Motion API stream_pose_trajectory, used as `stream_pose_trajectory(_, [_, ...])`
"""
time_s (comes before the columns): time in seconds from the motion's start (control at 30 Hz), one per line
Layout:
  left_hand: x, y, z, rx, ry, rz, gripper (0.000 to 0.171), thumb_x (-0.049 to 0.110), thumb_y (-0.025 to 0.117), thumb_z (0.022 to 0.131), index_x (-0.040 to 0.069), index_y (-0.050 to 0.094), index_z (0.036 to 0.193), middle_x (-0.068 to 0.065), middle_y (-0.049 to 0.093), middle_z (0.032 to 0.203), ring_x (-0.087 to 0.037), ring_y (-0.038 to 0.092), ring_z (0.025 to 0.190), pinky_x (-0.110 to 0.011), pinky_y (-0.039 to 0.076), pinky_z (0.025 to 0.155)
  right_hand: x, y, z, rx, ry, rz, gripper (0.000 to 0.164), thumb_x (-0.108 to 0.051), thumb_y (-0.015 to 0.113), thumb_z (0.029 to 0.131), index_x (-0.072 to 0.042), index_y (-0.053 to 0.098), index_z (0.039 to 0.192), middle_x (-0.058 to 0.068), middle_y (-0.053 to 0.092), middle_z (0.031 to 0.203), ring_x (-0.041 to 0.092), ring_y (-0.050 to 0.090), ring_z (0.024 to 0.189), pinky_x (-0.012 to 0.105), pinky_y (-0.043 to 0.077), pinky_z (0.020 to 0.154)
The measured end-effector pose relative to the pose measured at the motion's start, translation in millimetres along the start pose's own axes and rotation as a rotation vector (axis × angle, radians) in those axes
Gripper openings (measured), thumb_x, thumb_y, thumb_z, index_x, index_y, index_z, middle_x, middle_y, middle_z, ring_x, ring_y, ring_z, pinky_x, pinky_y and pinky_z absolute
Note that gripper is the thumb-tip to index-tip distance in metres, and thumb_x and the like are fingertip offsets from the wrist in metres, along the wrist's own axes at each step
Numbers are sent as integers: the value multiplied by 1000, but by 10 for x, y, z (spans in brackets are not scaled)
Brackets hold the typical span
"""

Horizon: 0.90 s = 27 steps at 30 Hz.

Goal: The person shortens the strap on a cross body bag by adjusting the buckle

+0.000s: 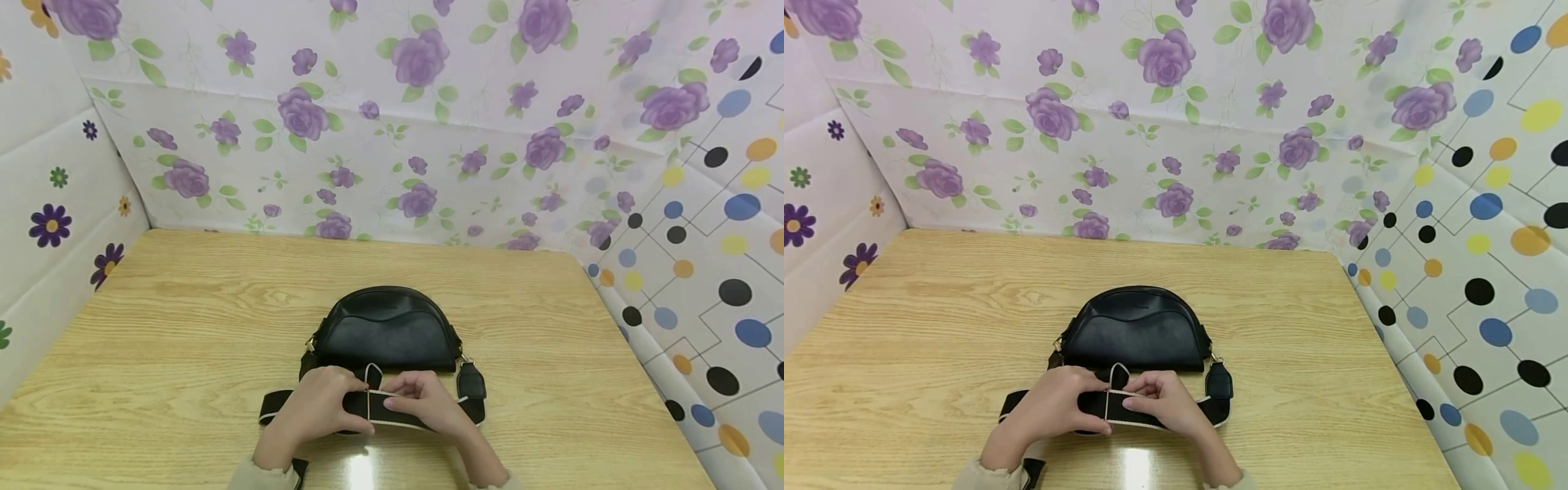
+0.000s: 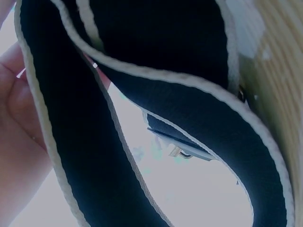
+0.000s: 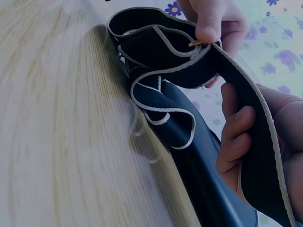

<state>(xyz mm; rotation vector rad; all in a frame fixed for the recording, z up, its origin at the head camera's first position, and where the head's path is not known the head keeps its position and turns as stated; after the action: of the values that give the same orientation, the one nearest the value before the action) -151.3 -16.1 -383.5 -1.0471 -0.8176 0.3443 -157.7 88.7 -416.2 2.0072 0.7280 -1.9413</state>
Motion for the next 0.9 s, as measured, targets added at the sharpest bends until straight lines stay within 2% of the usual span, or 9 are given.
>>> stream_pose_trajectory(0.33, [-22,14,-2,-23,-19,0,52,47,77,59,6,72,90,0,66,81,-14,59,73,-29,47,65,13,-20,-14,0,-5,12,19,1,61,81,15,60,93,18,63,81,8,59,67,20,47,60])
stream_pose_trajectory(0.63, [-12,8,-4,-2,-28,11,50,47,77,58,7,72,87,2,65,79,-12,58,70,-28,47,63,13,-17,-1,11,-8,4,20,2,61,80,17,58,93,17,63,80,14,60,68,23,48,60])
stream_pose_trajectory(0.9, [-9,14,5,-1,-34,30,49,47,77,57,7,72,86,2,64,77,-12,58,69,-28,47,63,241,-60,61,44,-1,0,17,0,63,80,12,62,92,13,64,80,16,60,68,24,48,60])
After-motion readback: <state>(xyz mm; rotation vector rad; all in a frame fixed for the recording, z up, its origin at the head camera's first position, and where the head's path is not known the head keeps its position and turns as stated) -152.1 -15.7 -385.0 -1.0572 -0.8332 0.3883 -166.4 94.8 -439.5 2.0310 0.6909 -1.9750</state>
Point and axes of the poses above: each hand's wrist, its own z-axis towards the middle knuckle, its own y-axis out of the palm, x = y × z, the point moved 9 cm from there along z, towards the middle knuckle
